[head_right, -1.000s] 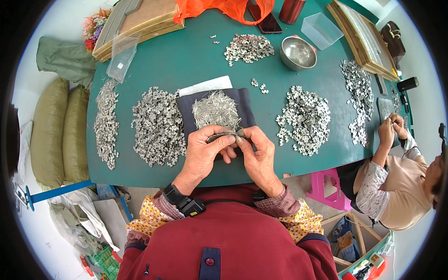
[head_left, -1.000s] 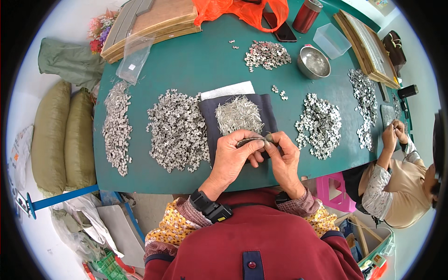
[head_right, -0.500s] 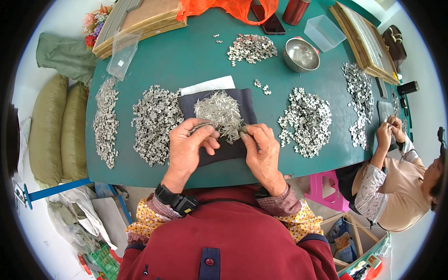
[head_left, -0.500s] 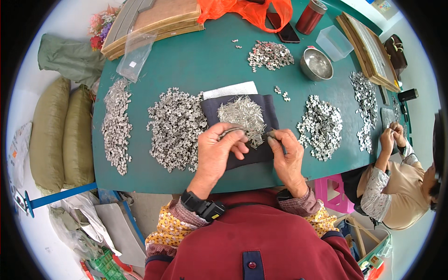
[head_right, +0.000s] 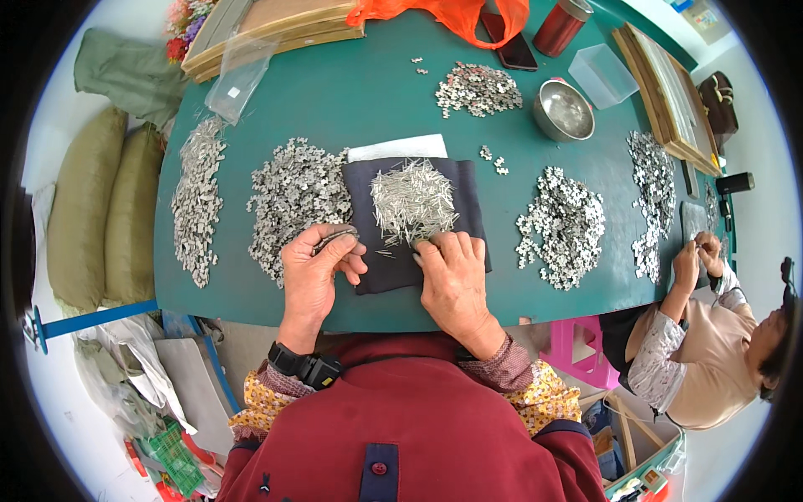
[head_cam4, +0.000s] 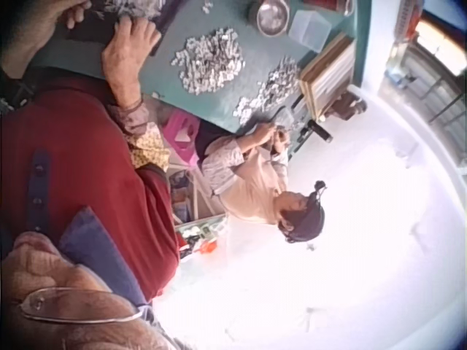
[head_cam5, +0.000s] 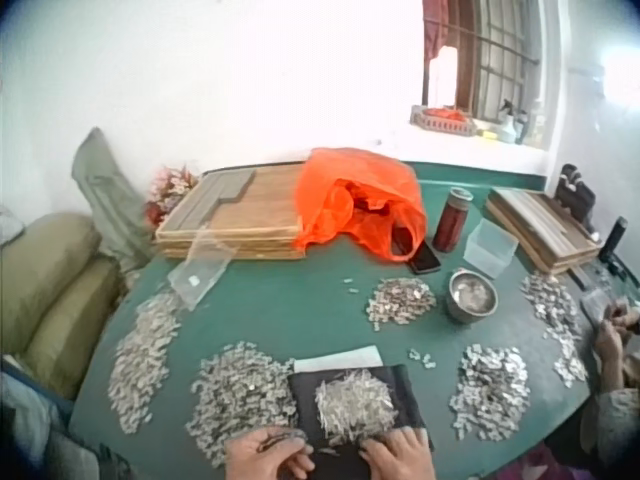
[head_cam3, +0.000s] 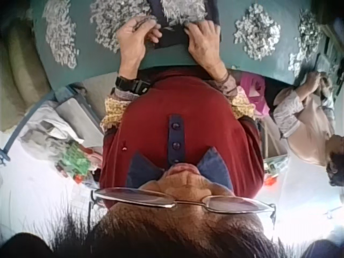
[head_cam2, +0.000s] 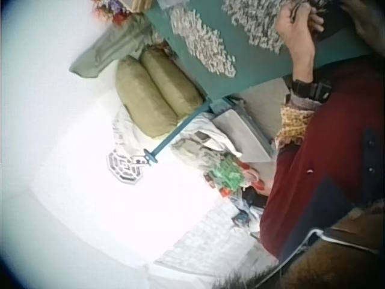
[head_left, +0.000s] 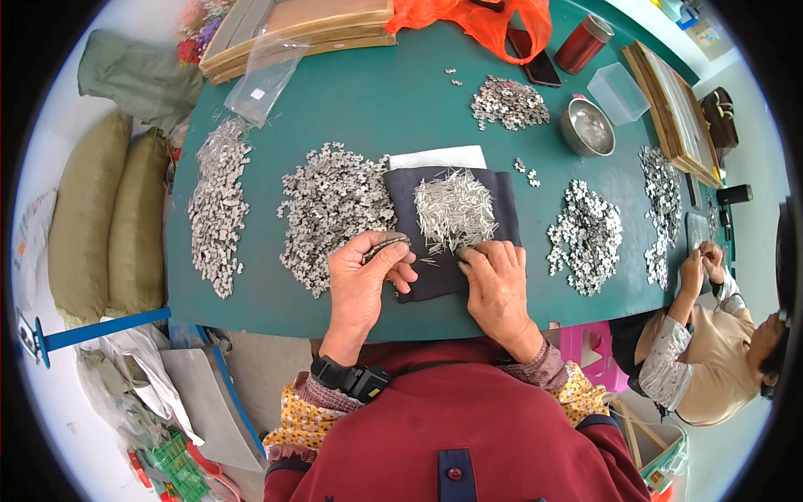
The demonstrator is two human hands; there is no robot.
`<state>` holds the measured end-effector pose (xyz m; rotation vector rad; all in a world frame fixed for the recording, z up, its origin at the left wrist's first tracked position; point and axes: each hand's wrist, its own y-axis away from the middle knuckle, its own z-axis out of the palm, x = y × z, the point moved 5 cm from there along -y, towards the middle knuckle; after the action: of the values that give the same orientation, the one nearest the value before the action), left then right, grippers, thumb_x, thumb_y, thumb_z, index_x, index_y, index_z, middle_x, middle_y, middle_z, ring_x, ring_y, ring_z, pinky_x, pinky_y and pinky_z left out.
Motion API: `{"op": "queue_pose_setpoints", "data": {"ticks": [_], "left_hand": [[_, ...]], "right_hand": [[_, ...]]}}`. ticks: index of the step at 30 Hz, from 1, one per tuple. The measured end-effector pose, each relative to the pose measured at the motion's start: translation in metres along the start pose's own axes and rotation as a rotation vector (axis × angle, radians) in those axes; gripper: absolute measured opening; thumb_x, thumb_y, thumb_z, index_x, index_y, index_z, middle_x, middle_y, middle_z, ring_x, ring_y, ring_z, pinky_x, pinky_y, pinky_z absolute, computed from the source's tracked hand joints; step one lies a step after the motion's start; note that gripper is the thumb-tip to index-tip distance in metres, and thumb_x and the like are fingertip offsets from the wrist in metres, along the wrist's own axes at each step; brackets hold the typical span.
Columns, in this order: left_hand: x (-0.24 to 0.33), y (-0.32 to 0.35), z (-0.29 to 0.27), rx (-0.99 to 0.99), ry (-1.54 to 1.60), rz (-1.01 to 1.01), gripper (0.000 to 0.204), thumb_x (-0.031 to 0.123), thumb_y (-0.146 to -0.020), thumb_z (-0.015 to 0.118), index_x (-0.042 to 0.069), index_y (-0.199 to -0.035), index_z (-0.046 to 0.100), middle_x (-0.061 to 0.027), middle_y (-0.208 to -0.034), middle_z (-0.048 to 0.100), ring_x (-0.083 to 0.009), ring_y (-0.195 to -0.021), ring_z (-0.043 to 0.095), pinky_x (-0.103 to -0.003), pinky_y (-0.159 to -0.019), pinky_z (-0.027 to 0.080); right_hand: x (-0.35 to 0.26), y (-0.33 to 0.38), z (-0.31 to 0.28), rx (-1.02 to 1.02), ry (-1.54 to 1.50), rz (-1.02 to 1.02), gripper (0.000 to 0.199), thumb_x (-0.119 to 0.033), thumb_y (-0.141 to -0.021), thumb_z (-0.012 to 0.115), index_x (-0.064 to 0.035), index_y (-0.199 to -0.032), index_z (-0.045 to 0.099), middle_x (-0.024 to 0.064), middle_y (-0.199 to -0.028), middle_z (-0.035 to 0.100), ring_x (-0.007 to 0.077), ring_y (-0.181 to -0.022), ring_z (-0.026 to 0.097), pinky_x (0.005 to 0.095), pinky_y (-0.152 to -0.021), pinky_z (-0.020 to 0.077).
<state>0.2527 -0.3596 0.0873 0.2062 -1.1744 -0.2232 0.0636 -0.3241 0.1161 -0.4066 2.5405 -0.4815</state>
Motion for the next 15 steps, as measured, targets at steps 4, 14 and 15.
{"op": "queue_pose_setpoints", "data": {"ticks": [4, 14, 15], "left_hand": [[0.001, 0.005, -0.009, 0.004, 0.008, 0.011, 0.015, 0.003, -0.090, 0.067, -0.007, -0.101, 0.066, -0.0167, -0.081, 0.070, -0.0192, -0.060, 0.067, -0.027, -0.047, 0.052], [-0.007, 0.014, -0.020, -0.002, 0.024, -0.005, 0.014, 0.002, -0.089, 0.068, -0.007, -0.100, 0.067, -0.0155, -0.080, 0.070, -0.0189, -0.059, 0.066, -0.027, -0.047, 0.052], [-0.008, 0.015, -0.020, 0.001, 0.027, -0.004, 0.014, 0.002, -0.089, 0.068, -0.007, -0.100, 0.067, -0.0155, -0.080, 0.070, -0.0189, -0.059, 0.066, -0.027, -0.047, 0.052]], "right_hand": [[-0.007, -0.009, 0.007, -0.007, -0.050, -0.027, 0.023, -0.001, -0.078, 0.066, -0.0063, -0.100, 0.065, 0.0065, -0.092, 0.057, 0.0255, -0.086, 0.053, 0.0395, -0.077, 0.0382], [-0.009, -0.033, 0.018, -0.106, 0.001, -0.236, 0.022, 0.000, -0.073, 0.062, -0.0079, -0.093, 0.066, 0.0051, -0.089, 0.057, 0.0245, -0.085, 0.053, 0.0385, -0.077, 0.0381], [-0.010, -0.033, 0.019, -0.099, 0.023, -0.229, 0.021, -0.001, -0.074, 0.062, -0.0078, -0.093, 0.066, 0.0052, -0.087, 0.056, 0.0248, -0.085, 0.053, 0.0387, -0.077, 0.0380]]}}
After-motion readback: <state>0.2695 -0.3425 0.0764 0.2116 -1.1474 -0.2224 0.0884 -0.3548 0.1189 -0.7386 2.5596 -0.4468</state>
